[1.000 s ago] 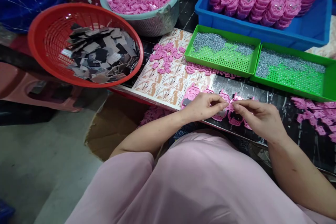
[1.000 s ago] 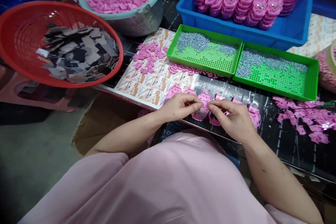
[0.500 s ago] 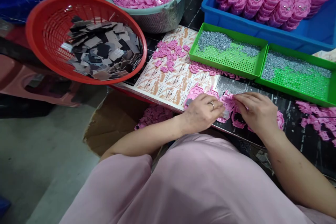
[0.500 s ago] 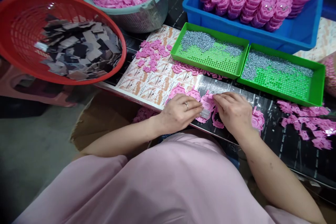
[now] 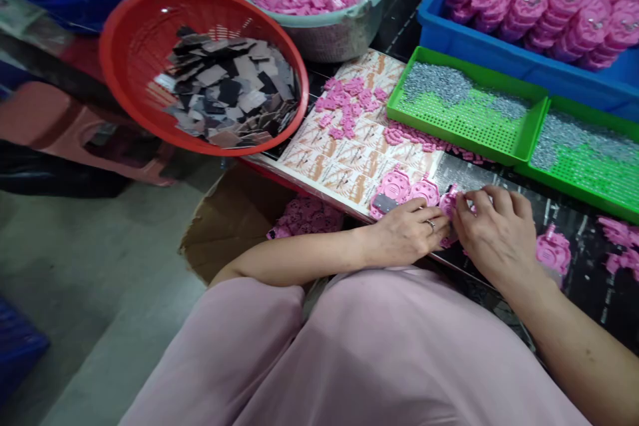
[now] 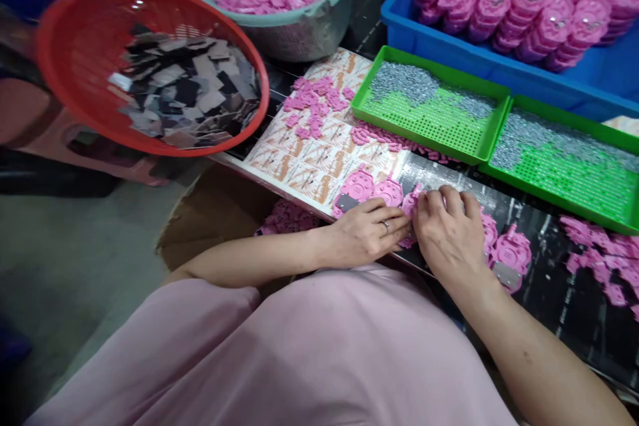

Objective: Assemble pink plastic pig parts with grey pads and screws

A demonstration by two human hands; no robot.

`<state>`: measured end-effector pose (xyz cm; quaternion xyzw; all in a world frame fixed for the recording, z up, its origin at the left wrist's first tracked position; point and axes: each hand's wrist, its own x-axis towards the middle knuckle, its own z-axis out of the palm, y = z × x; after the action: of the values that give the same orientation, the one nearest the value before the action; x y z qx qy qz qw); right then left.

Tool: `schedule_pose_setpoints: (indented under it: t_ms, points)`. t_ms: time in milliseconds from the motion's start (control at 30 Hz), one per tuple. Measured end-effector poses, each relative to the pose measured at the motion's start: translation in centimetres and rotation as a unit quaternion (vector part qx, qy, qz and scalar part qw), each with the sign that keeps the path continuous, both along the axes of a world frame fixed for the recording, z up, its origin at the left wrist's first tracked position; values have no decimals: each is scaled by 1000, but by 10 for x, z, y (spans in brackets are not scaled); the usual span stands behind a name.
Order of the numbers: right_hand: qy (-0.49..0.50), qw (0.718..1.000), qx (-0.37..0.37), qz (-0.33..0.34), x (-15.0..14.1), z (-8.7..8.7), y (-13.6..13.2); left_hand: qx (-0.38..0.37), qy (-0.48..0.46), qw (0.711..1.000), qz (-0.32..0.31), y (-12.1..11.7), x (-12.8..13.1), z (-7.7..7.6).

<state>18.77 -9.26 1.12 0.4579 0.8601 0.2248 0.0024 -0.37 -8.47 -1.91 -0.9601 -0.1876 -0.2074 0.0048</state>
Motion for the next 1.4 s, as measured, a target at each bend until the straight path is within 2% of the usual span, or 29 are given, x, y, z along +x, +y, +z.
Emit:
schedule_pose_setpoints:
  t_ms: [133, 200, 300, 400, 433, 533, 633, 700, 733, 767, 800, 867, 933, 967, 1033, 1133, 1267, 1400]
  points:
    - [19, 999, 13, 41, 5, -2, 3, -17, -28, 999, 13, -1, 1, -3]
    - [32, 998, 16, 53, 8, -3, 5, -26, -57, 997, 41, 6, -8, -3]
    - [37, 998, 24, 43, 10, -5, 5, -34, -55, 986, 151, 32, -40, 1]
    - [50, 997, 26, 45, 8, -8, 6, -47, 8, 945, 324, 67, -83, 5]
    - [55, 997, 27, 49, 8, -8, 6, -54, 36, 930, 362, 77, -96, 5]
    - [74, 996, 30, 42, 13, -4, 5, -82, 79, 911, 396, 96, -118, 1]
    - [119, 992, 37, 13, 20, 5, 4, -120, 25, 915, 384, 102, -118, -5]
    - [152, 987, 46, 16, 21, 9, 4, -176, -75, 908, 373, 102, -110, -7]
    - [171, 984, 49, 29, 20, 11, 6, -222, -144, 892, 367, 102, -105, -7]
    - [191, 979, 47, 45, 17, 12, 8, -284, -217, 864, 355, 101, -98, -6]
    - [214, 974, 41, 62, 13, 12, 11, -359, -285, 824, 334, 99, -91, -4]
    - [263, 960, 30, 87, 0, 13, 17, -522, -382, 716, 262, 92, -73, 0]
    - [304, 948, 21, 94, -15, 15, 22, -638, -425, 617, 178, 82, -54, 7]
    - [316, 944, 21, 96, -22, 16, 25, -672, -437, 580, 142, 77, -45, 10]
    - [324, 941, 24, 100, -32, 18, 28, -714, -441, 536, 89, 66, -31, 16]
    - [308, 944, 34, 115, -36, 20, 28, -740, -423, 521, 52, 55, -22, 22]
    - [318, 942, 38, 103, -27, 16, 27, -716, -412, 561, 58, 53, -27, 19]
    - [385, 921, -26, 58, -24, 10, 26, -709, -371, 591, 103, 53, -38, 12]
